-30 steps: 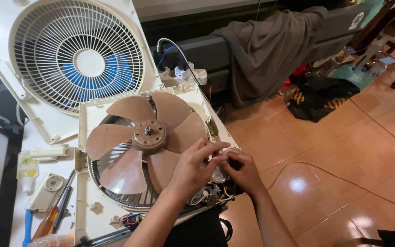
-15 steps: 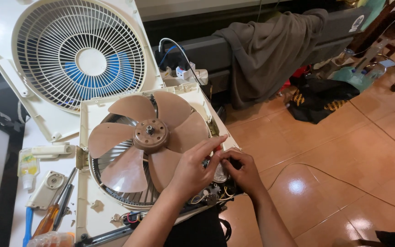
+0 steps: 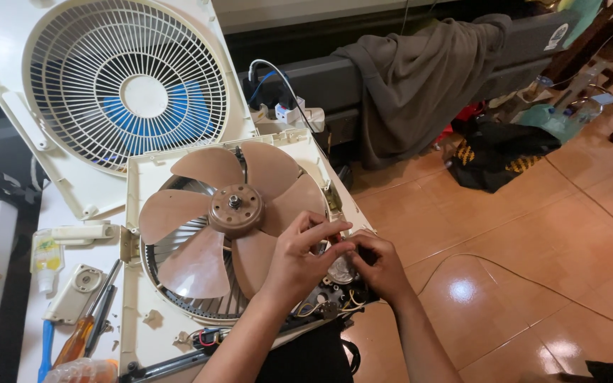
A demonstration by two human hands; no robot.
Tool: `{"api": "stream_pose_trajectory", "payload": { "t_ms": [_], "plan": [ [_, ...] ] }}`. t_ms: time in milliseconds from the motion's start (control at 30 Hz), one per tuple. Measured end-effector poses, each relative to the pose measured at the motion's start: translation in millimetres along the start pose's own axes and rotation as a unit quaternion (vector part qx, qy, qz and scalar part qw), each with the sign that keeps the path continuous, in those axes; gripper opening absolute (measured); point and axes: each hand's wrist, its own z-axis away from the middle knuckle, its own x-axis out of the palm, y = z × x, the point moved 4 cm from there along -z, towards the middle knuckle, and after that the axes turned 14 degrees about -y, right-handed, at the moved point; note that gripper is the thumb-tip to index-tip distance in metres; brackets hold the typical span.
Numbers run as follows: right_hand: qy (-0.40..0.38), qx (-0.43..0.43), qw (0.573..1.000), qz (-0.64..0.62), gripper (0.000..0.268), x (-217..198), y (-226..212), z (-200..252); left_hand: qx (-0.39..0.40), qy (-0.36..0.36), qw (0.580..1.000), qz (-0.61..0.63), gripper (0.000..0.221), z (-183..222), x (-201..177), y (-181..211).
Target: Repairing a fan by disassembling the motor housing and inspecting the wiring.
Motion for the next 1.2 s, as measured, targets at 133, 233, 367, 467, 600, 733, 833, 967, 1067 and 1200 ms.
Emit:
{"api": "stream_pose_trajectory", "payload": {
  "t_ms": [133, 233, 367, 467, 600, 733, 833, 967, 1067, 1200],
  "plan": [
    [-0.01, -0.005, 1.0, -0.02, 0.01, 0.1, -4.8, -0.2, 0.002, -0.012, 1.0, -0.017, 0.028, -4.4, -2.7, 13.7],
    [-0.017, -0.007, 1.0, -0.016, 0.012, 0.7, 2.1, 0.5, -0.002, 0.001, 1.0, -0.012, 0.025, 0.2, -1.1, 1.6],
    [-0.015, -0.005, 1.0, -0.005, 0.009, -0.4, 6.0, -1.2, -0.007, 0.014, 1.0, -0.007, 0.022, 0.9, -2.1, 0.2],
    [-0.012, -0.009, 1.0, -0.011, 0.009, 2.7, 0.1, 0.0, 0.016, -0.025, 0.999, 0.012, 0.027, -4.5, -6.6, 17.7],
    [-0.005, -0.007, 1.0, -0.002, 0.009, 0.7, 10.2, 0.9, -0.009, 0.003, 1.0, -0.002, 0.031, 1.3, -3.1, 0.5],
    [-0.003, 0.009, 1.0, -0.001, 0.006, 3.0, 2.1, 1.5, 0.007, 0.002, 1.0, -0.011, 0.023, -2.9, -6.1, 15.9],
    [0.001, 0.022, 1.0, -0.003, 0.008, 3.4, -1.6, 1.5, 0.02, -0.01, 1.0, -0.006, 0.026, -4.6, -5.9, 20.3],
    [-0.002, 0.025, 1.0, 0.0, 0.006, 2.3, 14.3, 2.6, 0.012, 0.024, 1.0, -0.012, 0.024, 3.7, -2.5, 1.7],
    [-0.003, 0.022, 1.0, -0.019, 0.005, 1.5, 8.9, 0.8, 0.006, 0.0, 1.0, -0.007, 0.026, -0.3, -3.1, 13.6],
    [-0.008, 0.032, 0.999, -0.007, 0.008, 4.5, 11.2, 1.2, -0.005, -0.014, 1.0, 0.0, 0.026, -0.3, -5.6, 13.0]
  ]
}}
